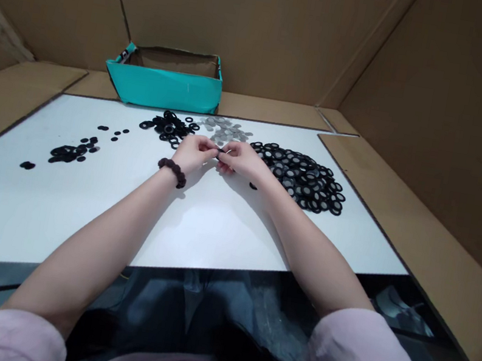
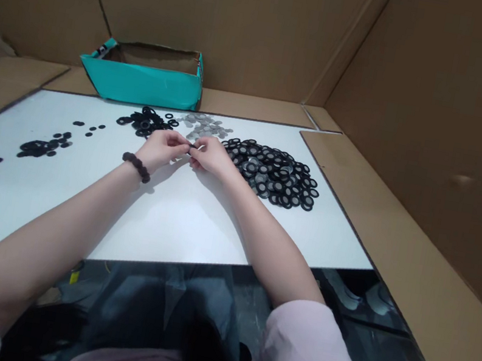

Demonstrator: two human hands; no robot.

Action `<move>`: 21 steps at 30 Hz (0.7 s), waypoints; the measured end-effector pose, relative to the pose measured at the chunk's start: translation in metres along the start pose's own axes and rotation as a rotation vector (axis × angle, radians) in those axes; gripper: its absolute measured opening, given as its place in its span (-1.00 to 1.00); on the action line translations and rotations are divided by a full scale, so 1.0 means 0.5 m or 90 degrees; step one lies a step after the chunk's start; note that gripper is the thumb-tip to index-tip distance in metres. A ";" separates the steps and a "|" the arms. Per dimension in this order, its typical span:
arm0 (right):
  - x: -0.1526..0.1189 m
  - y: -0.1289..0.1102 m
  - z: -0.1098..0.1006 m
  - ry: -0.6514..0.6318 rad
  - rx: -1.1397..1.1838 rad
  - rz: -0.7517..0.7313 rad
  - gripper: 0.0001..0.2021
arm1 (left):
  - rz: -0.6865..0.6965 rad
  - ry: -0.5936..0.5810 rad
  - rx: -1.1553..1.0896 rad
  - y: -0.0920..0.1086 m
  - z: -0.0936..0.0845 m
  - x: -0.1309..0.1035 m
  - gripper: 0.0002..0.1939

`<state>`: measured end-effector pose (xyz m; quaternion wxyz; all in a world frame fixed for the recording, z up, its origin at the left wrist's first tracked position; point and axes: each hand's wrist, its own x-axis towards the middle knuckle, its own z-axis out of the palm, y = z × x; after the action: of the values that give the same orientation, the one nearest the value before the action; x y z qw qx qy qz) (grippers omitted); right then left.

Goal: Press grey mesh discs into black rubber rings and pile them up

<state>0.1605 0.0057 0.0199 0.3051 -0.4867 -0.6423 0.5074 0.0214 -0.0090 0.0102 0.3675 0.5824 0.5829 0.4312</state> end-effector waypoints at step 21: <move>0.003 -0.008 0.004 0.044 0.136 0.043 -0.81 | 0.035 0.083 -0.020 -0.002 0.020 0.004 -0.81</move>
<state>0.1570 0.0064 0.0232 0.3603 -0.4898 -0.5569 0.5658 0.0302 -0.0065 0.0058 0.3258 0.5631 0.5826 0.4872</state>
